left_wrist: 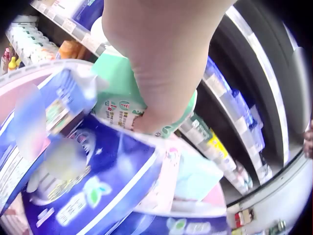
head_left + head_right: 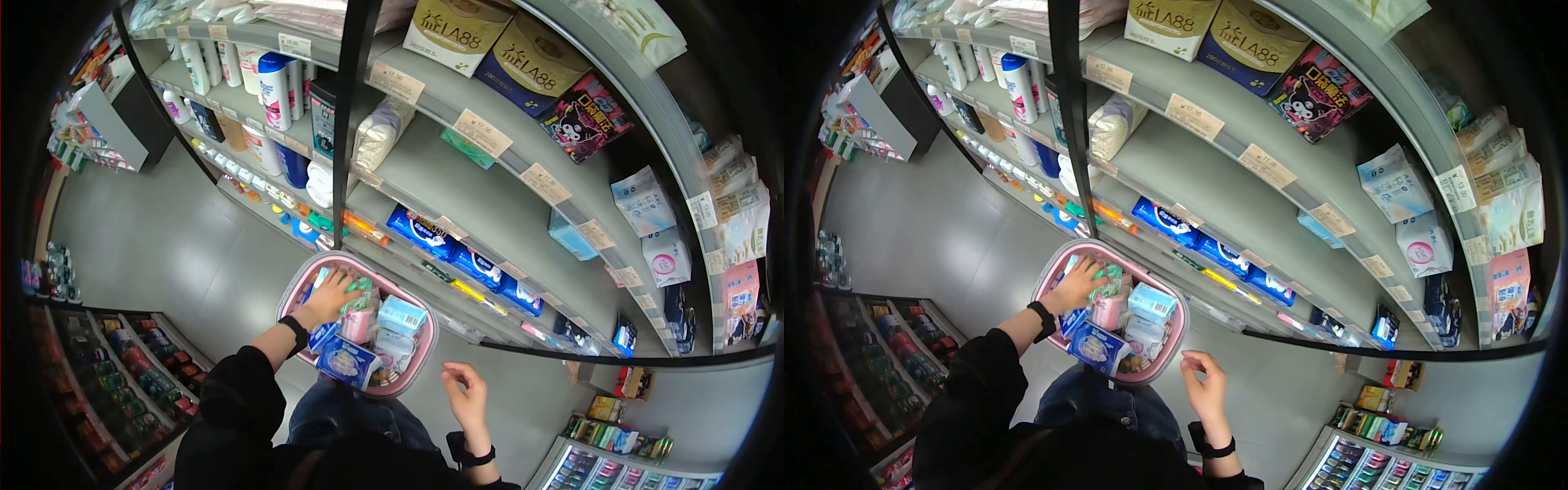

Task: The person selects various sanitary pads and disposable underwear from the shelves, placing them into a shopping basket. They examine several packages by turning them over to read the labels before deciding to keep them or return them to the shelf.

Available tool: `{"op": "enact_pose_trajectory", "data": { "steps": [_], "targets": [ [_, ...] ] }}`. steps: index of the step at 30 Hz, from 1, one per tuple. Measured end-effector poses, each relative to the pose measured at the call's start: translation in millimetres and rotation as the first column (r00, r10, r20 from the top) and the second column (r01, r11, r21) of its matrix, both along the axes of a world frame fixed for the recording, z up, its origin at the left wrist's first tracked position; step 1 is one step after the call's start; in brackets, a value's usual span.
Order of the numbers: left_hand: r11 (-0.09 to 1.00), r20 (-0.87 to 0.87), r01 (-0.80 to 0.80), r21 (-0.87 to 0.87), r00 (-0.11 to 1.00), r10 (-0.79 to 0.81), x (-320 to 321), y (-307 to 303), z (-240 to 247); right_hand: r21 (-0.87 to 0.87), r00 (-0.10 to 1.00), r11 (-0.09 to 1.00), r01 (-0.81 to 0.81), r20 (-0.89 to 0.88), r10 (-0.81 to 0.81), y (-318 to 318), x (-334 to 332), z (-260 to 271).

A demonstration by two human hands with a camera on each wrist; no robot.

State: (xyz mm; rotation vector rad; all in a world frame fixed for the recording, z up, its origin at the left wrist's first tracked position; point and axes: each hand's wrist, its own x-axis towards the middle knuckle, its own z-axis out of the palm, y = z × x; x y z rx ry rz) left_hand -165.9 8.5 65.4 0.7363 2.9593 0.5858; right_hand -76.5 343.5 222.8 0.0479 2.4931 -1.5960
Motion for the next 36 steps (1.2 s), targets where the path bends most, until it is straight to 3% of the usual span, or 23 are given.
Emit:
{"op": "enact_pose_trajectory", "data": {
  "steps": [1, 7, 10, 14, 16, 20, 22, 30, 32, 33, 35, 36],
  "targets": [
    [0.995, 0.037, 0.047, -0.083, 0.998, -0.044, 2.4, 0.7, -0.3, 0.013, 0.999, 1.0, 0.026, 0.018, -0.026, 5.8, 2.5, -0.9],
    [0.999, -0.009, 0.054, 0.006, 0.998, -0.054, -26.8, 7.0, -24.0, -0.004, 0.987, 0.991, 0.134, 0.091, -0.133, 17.5, 14.3, -8.0],
    [0.982, 0.074, 0.031, -0.187, 0.997, -0.017, -33.3, 17.9, -33.4, 0.011, 0.985, 0.991, 0.134, 0.108, -0.134, 17.2, 17.3, -10.0],
    [0.962, 0.166, 0.063, -0.267, 0.986, -0.018, -32.6, 20.5, -28.4, -0.025, 0.987, 0.99, 0.136, 0.091, -0.134, 18.8, 18.8, -13.3],
    [0.942, 0.062, -0.094, -0.323, 0.991, 0.121, -25.1, 22.7, -15.9, -0.035, 0.986, 0.988, 0.15, 0.083, -0.147, 20.4, 18.6, -13.4],
    [0.961, 0.057, -0.216, -0.172, 0.972, 0.228, -6.4, 15.2, -46.5, -0.062, 0.98, 0.98, 0.187, 0.076, -0.182, 24.3, 18.7, -19.9],
    [0.962, 0.16, -0.235, -0.138, 0.953, 0.256, -10.4, 14.2, -44.3, -0.044, 0.981, 0.982, 0.182, 0.079, -0.178, 19.8, 17.8, -17.0],
    [0.954, 0.329, -0.228, -0.197, 0.901, 0.283, -24.1, 25.7, -8.3, -0.017, 0.991, 0.992, 0.129, 0.048, -0.128, 5.1, 14.6, -5.0],
    [0.934, 0.06, -0.318, 0.164, 0.948, 0.313, -31.2, 32.9, 4.8, -0.048, 0.987, 0.986, 0.159, 0.024, -0.158, 9.7, 14.4, -6.3],
    [0.935, 0.055, -0.314, 0.164, 0.949, 0.309, -37.3, 37.9, 20.9, -0.051, 0.987, 0.985, 0.163, 0.019, -0.162, 13.4, 14.8, -7.3],
    [0.85, -0.102, -0.257, 0.461, 0.935, 0.338, -55.7, 48.8, 80.3, -0.07, 0.981, 0.979, 0.191, 0.001, -0.192, 20.7, 15.3, -8.3],
    [0.865, -0.297, -0.208, 0.457, 0.881, 0.369, -61.3, 55.6, 124.5, -0.074, 0.981, 0.978, 0.195, -0.004, -0.195, 22.8, 15.5, -7.1]
  ]
}}
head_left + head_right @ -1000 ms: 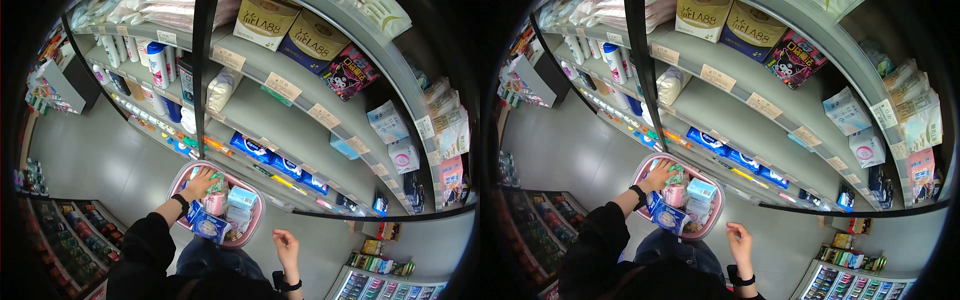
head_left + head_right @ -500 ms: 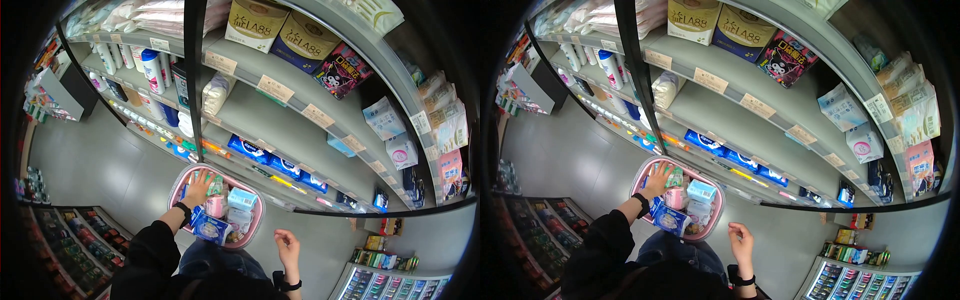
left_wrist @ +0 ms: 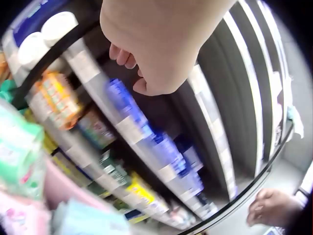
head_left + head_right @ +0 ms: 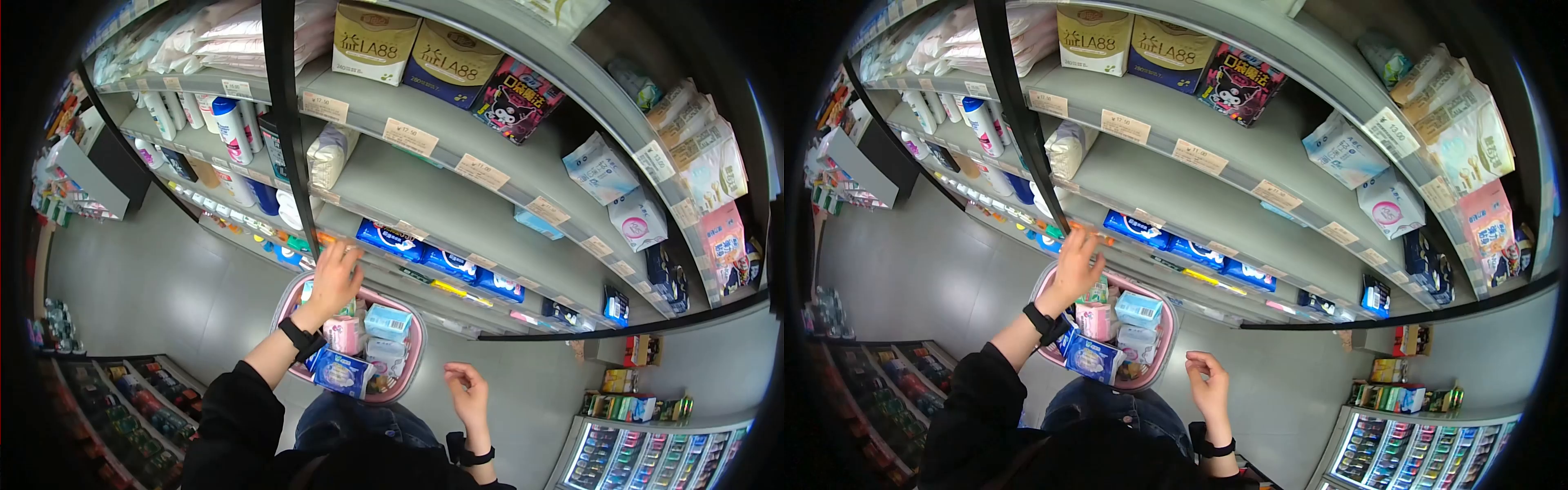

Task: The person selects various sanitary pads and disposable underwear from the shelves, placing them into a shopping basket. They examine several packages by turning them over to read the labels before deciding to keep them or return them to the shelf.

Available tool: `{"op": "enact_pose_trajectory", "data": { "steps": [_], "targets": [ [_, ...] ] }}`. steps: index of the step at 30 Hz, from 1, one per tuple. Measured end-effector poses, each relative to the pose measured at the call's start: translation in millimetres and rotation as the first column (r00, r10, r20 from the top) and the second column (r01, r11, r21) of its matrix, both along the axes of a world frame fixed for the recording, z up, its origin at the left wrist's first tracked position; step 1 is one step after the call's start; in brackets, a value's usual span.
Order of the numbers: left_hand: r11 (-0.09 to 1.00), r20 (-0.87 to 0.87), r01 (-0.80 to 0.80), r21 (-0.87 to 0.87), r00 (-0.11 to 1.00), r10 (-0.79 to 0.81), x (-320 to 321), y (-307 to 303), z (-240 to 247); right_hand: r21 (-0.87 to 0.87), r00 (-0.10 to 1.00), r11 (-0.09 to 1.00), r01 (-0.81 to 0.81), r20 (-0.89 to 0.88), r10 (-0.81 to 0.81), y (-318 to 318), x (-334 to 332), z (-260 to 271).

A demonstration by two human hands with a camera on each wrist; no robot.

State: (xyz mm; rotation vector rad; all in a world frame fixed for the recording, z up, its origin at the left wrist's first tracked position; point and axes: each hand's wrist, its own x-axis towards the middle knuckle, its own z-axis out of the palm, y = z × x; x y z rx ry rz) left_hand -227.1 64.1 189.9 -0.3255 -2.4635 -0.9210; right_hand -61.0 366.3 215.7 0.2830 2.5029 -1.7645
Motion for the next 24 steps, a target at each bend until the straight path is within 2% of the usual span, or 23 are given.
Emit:
{"op": "enact_pose_trajectory", "data": {
  "steps": [4, 5, 7, 11, 13, 15, 19, 21, 23, 24],
  "targets": [
    [0.977, -0.289, -0.163, -0.137, 0.95, 0.118, -37.2, -0.3, 88.2, -0.006, 1.0, 1.0, 0.023, -0.001, -0.023, 6.5, 2.8, 4.1],
    [0.977, -0.296, -0.161, -0.137, 0.948, 0.114, -47.2, -2.2, 104.2, -0.011, 1.0, 1.0, 0.021, 0.008, -0.021, 7.9, 3.4, 5.0],
    [0.921, -0.383, -0.289, -0.26, 0.907, 0.177, -64.8, -2.7, 127.2, -0.002, 1.0, 1.0, 0.026, 0.005, -0.026, 8.2, 5.9, 9.2],
    [0.921, -0.337, -0.275, -0.276, 0.925, 0.175, -78.2, -4.3, 137.8, 0.01, 0.999, 0.999, 0.042, 0.013, -0.042, 15.7, 11.4, 6.7],
    [0.943, -0.341, -0.21, -0.257, 0.933, 0.114, -67.4, -3.6, 138.4, -0.021, 0.997, 0.997, 0.074, -0.014, -0.074, 21.0, 14.7, 0.1],
    [0.965, -0.339, -0.167, -0.2, 0.936, 0.092, -51.1, -1.4, 122.1, -0.053, 0.994, 0.993, 0.101, -0.037, -0.103, 26.3, 15.5, -5.5],
    [0.993, -0.17, -0.077, 0.089, 0.981, 0.091, 2.5, 1.7, 69.1, -0.079, 0.982, 0.982, 0.171, -0.063, -0.176, 33.5, 16.6, -7.7],
    [0.92, -0.017, -0.107, 0.376, 0.992, 0.123, 40.1, 1.8, 30.1, -0.069, 0.971, 0.975, 0.212, -0.096, -0.218, 37.4, 13.3, -3.7],
    [0.84, 0.196, -0.236, 0.489, 0.968, 0.158, 82.4, -1.8, 3.4, -0.1, 0.947, 0.945, 0.312, -0.042, -0.317, 43.1, 15.0, 2.9],
    [0.795, 0.24, -0.259, 0.549, 0.96, 0.147, 100.3, -2.9, -2.6, -0.124, 0.931, 0.928, 0.351, -0.063, -0.36, 43.4, 14.3, 2.7]
  ]
}}
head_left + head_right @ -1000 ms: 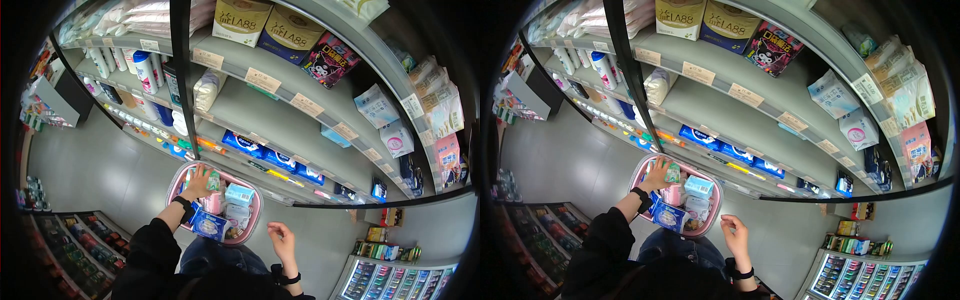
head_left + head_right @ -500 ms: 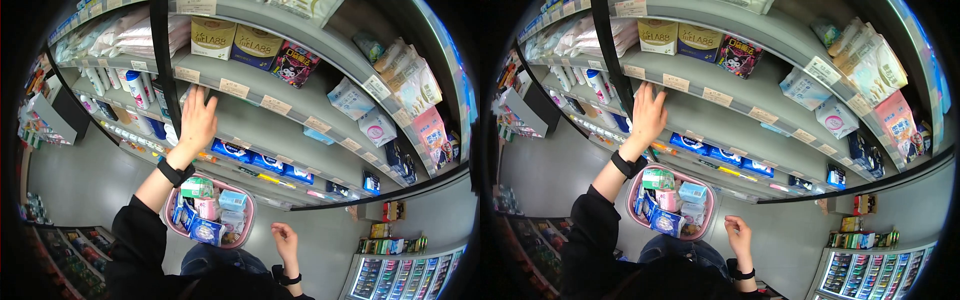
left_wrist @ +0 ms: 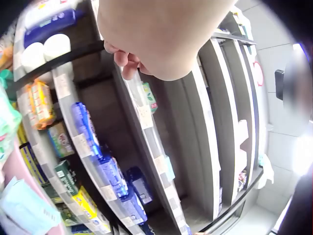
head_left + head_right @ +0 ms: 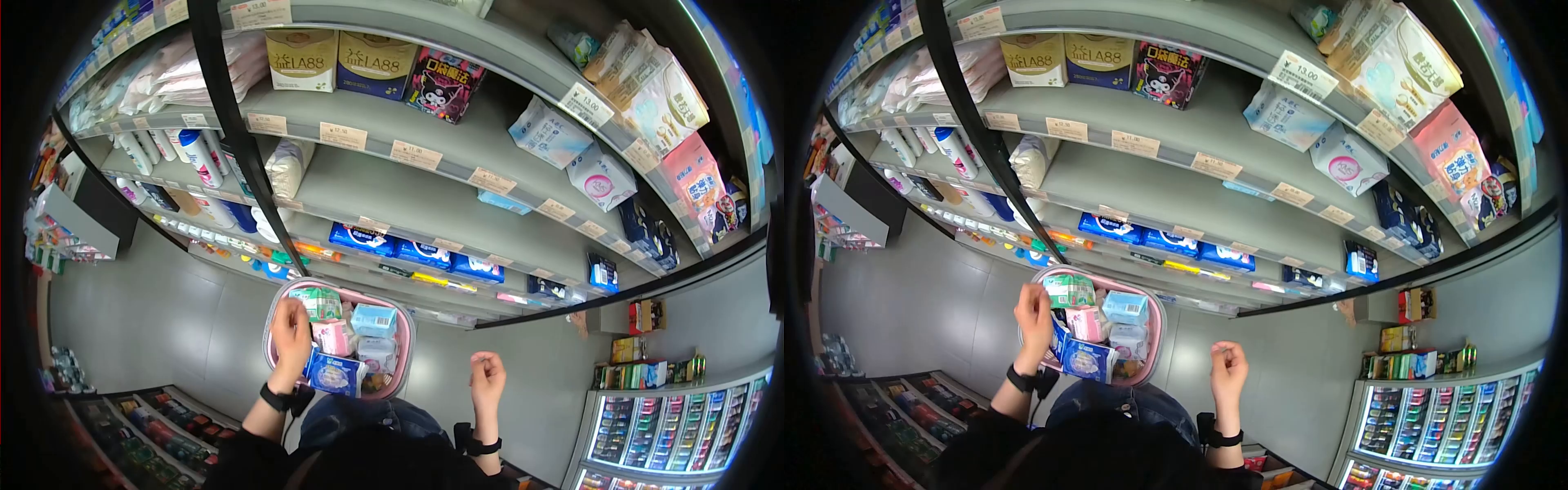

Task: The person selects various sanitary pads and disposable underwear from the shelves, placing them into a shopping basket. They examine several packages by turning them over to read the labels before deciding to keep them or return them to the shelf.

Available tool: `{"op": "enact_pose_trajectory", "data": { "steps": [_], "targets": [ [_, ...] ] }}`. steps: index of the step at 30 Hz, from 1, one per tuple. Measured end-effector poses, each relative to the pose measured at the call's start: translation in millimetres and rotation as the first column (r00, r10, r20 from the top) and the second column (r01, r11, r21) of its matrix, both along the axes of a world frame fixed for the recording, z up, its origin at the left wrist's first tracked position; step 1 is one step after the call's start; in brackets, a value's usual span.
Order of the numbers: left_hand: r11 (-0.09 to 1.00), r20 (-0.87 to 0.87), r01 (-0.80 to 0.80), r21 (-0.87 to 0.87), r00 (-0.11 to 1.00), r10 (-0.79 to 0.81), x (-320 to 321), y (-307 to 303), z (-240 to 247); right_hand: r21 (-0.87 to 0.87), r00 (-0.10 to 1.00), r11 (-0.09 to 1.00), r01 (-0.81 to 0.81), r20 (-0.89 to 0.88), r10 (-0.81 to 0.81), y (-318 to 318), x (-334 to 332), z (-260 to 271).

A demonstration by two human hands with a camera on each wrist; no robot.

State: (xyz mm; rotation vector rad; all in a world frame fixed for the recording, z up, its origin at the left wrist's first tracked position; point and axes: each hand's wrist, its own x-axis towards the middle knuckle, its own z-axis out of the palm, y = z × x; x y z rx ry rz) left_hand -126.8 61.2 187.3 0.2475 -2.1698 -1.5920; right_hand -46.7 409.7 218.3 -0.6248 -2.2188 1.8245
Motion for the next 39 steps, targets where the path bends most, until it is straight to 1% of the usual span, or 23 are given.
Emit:
{"op": "enact_pose_trajectory", "data": {
  "steps": [1, 2, 4, 5, 7, 8, 9, 11, 14, 16, 18, 19, 21, 24, 26, 31, 33, 34, 35, 36, 37, 39],
  "targets": [
    [0.997, 0.035, -0.011, 0.083, 0.999, 0.008, 16.2, -1.8, -5.0, -0.002, 1.0, 1.0, 0.007, 0.009, -0.007, 2.2, 0.1, -0.6],
    [0.997, 0.043, -0.007, 0.081, 0.999, 0.003, 30.5, -5.3, -14.5, -0.001, 1.0, 1.0, 0.01, 0.016, -0.01, 5.7, 0.2, -1.4],
    [0.975, 0.104, -0.081, 0.206, 0.993, 0.06, 51.0, -15.0, -33.3, 0.0, 1.0, 1.0, 0.013, 0.026, -0.013, 7.5, -0.3, -6.1],
    [0.975, 0.108, -0.081, 0.206, 0.992, 0.06, 58.6, -21.9, -38.2, -0.009, 1.0, 1.0, 0.005, 0.031, -0.005, 7.5, -1.1, -9.4],
    [0.967, 0.155, -0.181, 0.177, 0.976, 0.154, 67.6, -34.2, -42.7, -0.015, 0.999, 1.0, -0.004, 0.036, 0.004, 3.9, -5.4, -7.3],
    [0.962, 0.124, -0.202, 0.182, 0.976, 0.182, 68.6, -38.6, -46.3, -0.021, 0.999, 0.999, -0.027, 0.041, 0.028, 0.4, -8.2, -5.9],
    [0.962, 0.124, -0.202, 0.183, 0.976, 0.181, 68.6, -38.1, -42.7, -0.029, 0.998, 0.998, -0.05, 0.044, 0.051, -3.5, -11.4, -4.1],
    [0.954, 0.109, -0.252, 0.16, 0.966, 0.236, 66.1, -37.1, -30.3, -0.027, 0.997, 0.998, -0.063, 0.051, 0.065, -8.4, -16.4, -3.2],
    [0.95, 0.097, -0.252, 0.186, 0.967, 0.237, 63.0, -28.7, -26.0, -0.018, 0.994, 0.996, -0.093, 0.05, 0.094, -12.3, -19.9, -6.0],
    [0.948, 0.102, -0.232, 0.22, 0.971, 0.214, 64.5, -29.1, -36.0, -0.001, 0.995, 0.995, -0.095, 0.041, 0.095, -11.5, -20.0, -7.7],
    [0.943, 0.081, -0.209, 0.258, 0.977, 0.195, 63.3, -28.1, -40.9, -0.037, 0.991, 0.991, -0.125, 0.033, 0.126, -10.3, -20.4, -7.3],
    [0.944, 0.079, -0.197, 0.263, 0.98, 0.183, 63.5, -27.2, -40.0, -0.032, 0.993, 0.993, -0.113, 0.03, 0.114, -9.8, -20.1, -5.7],
    [0.954, 0.097, -0.201, 0.222, 0.978, 0.184, 64.5, -27.0, -37.0, -0.033, 0.99, 0.99, -0.139, 0.027, 0.14, -10.4, -19.2, -2.6],
    [0.951, 0.11, -0.188, 0.244, 0.98, 0.166, 63.4, -21.4, -35.0, -0.016, 0.987, 0.988, -0.156, 0.029, 0.156, -7.0, -16.5, -6.9],
    [0.95, 0.109, -0.173, 0.259, 0.983, 0.149, 62.3, -17.2, -35.6, -0.002, 0.988, 0.989, -0.149, 0.03, 0.149, -4.7, -15.0, -9.3],
    [0.97, 0.128, -0.13, 0.206, 0.986, 0.105, 61.9, -9.7, -39.5, 0.029, 0.991, 0.991, -0.134, 0.035, 0.132, 2.2, -11.5, -14.9],
    [0.972, 0.147, -0.106, 0.211, 0.986, 0.076, 64.3, -8.7, -40.2, 0.053, 0.988, 0.987, -0.151, 0.041, 0.149, 3.7, -11.7, -14.9],
    [0.973, 0.15, -0.104, 0.208, 0.986, 0.073, 66.0, -11.9, -45.6, 0.059, 0.992, 0.99, -0.124, 0.039, 0.122, 3.5, -10.9, -16.4],
    [0.974, 0.153, -0.1, 0.205, 0.986, 0.069, 67.1, -13.3, -51.0, 0.027, 0.99, 0.99, -0.139, 0.036, 0.138, 2.8, -11.1, -18.6],
    [0.962, 0.169, -0.119, 0.246, 0.982, 0.078, 68.6, -13.1, -52.7, -0.004, 0.988, 0.988, -0.154, 0.031, 0.154, 2.7, -11.7, -19.4],
    [0.964, 0.166, -0.093, 0.251, 0.985, 0.052, 69.7, -13.6, -52.9, 0.001, 0.991, 0.992, -0.129, 0.028, 0.129, 2.3, -11.6, -18.2],
    [0.976, 0.17, -0.097, 0.195, 0.983, 0.064, 72.5, -18.3, -53.9, 0.014, 0.982, 0.983, -0.181, 0.063, 0.18, -1.2, -10.3, -16.2]
  ]
}}
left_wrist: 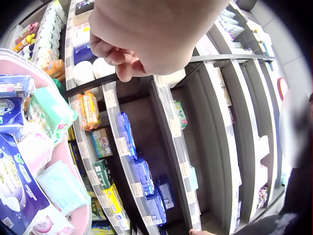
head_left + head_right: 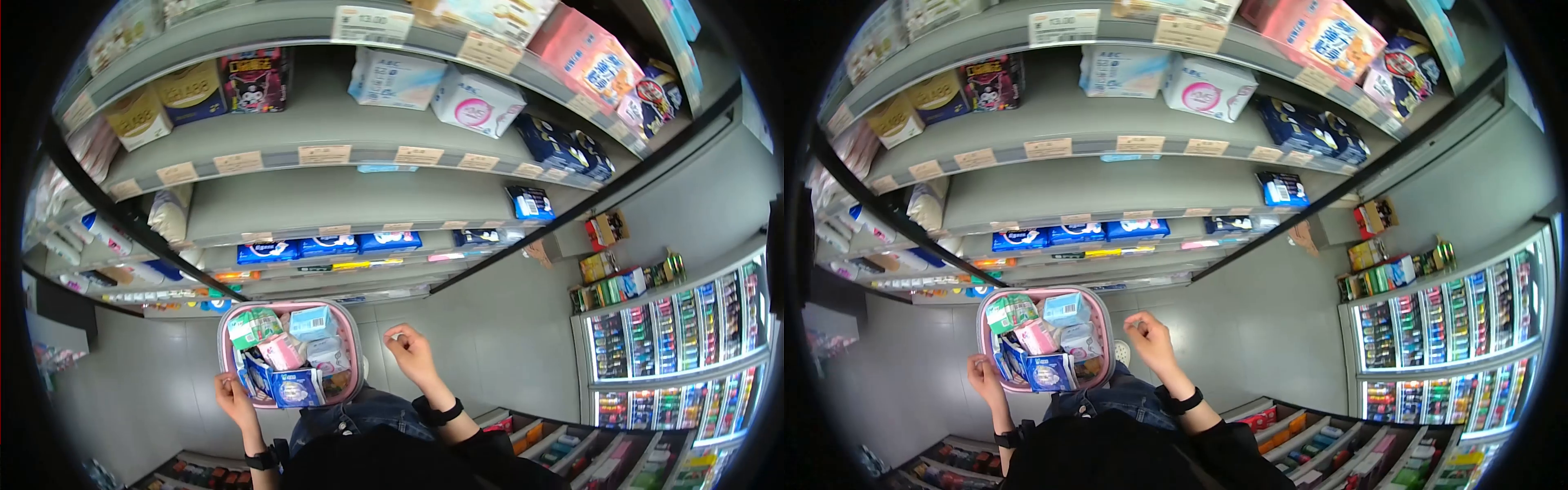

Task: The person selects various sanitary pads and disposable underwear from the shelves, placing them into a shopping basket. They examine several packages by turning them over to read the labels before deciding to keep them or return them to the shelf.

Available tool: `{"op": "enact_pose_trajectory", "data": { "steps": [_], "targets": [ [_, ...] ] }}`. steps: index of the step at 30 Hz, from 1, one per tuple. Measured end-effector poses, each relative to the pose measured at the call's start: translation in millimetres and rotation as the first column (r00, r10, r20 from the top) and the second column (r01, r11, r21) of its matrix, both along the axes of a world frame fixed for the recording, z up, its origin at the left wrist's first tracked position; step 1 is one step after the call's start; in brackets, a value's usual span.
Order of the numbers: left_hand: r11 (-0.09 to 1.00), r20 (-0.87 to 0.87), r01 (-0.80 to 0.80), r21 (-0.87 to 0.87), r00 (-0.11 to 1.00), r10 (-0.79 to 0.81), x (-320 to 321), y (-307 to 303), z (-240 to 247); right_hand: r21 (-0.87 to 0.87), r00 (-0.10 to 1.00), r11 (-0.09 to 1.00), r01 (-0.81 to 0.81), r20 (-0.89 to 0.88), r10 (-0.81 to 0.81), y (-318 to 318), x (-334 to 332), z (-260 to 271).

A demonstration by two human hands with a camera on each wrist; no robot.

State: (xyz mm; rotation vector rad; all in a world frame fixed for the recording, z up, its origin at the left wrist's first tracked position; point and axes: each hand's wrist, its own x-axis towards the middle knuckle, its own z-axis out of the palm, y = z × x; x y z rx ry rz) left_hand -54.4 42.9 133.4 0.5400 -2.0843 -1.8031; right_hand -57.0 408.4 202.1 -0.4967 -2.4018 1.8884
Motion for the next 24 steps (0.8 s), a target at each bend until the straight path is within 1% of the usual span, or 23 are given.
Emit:
{"op": "enact_pose_trajectory", "data": {
  "steps": [2, 5, 7, 10, 12, 13, 14, 18, 20, 22, 24],
  "targets": [
    [1.0, -0.009, 0.024, -0.005, 1.0, -0.024, 0.1, -4.7, -5.2, -0.012, 1.0, 1.0, 0.013, -0.003, -0.013, -2.4, 3.1, -3.2],
    [0.998, 0.032, 0.053, -0.024, 0.998, -0.052, -2.3, -8.0, -6.5, -0.024, 1.0, 1.0, 0.016, -0.01, -0.016, -7.6, 7.2, -5.8],
    [0.997, 0.055, 0.082, 0.009, 0.995, -0.082, -4.6, -8.0, -9.0, -0.011, 1.0, 0.999, 0.03, 0.006, -0.03, -9.8, 10.7, -7.1],
    [0.991, 0.066, 0.134, -0.012, 0.989, -0.133, -9.9, -10.5, -12.4, 0.019, 0.998, 0.998, 0.054, 0.022, -0.054, -16.8, 15.6, -3.3],
    [0.989, 0.083, 0.149, 0.016, 0.985, -0.149, -15.1, -12.3, -16.9, 0.049, 0.997, 0.996, 0.072, 0.014, -0.073, -21.9, 20.0, 0.2],
    [0.985, 0.052, 0.168, 0.048, 0.984, -0.17, -17.5, -10.9, -16.9, 0.078, 0.997, 0.994, 0.075, 0.01, -0.076, -23.6, 23.0, 1.5],
    [0.979, 0.023, 0.189, 0.08, 0.981, -0.191, -19.3, -9.5, -17.2, 0.08, 0.995, 0.992, 0.1, 0.013, -0.101, -24.5, 26.1, 1.5],
    [0.951, 0.034, 0.277, 0.138, 0.958, -0.284, -32.6, -5.4, -21.9, 0.106, 0.989, 0.985, 0.134, 0.041, -0.139, -23.9, 37.3, 1.4],
    [0.944, 0.087, 0.283, 0.167, 0.95, -0.3, -36.4, -1.6, -19.7, 0.112, 0.988, 0.984, 0.137, 0.057, -0.144, -20.6, 42.8, 2.7],
    [0.942, 0.104, 0.281, 0.183, 0.947, -0.303, -39.7, 3.3, -16.8, 0.041, 0.985, 0.986, 0.159, 0.061, -0.162, -16.7, 39.3, 2.2],
    [0.952, 0.124, 0.271, 0.141, 0.95, -0.288, -40.2, 8.9, -9.0, 0.047, 0.987, 0.988, 0.144, 0.064, -0.147, -14.4, 33.7, 0.3]
  ]
}}
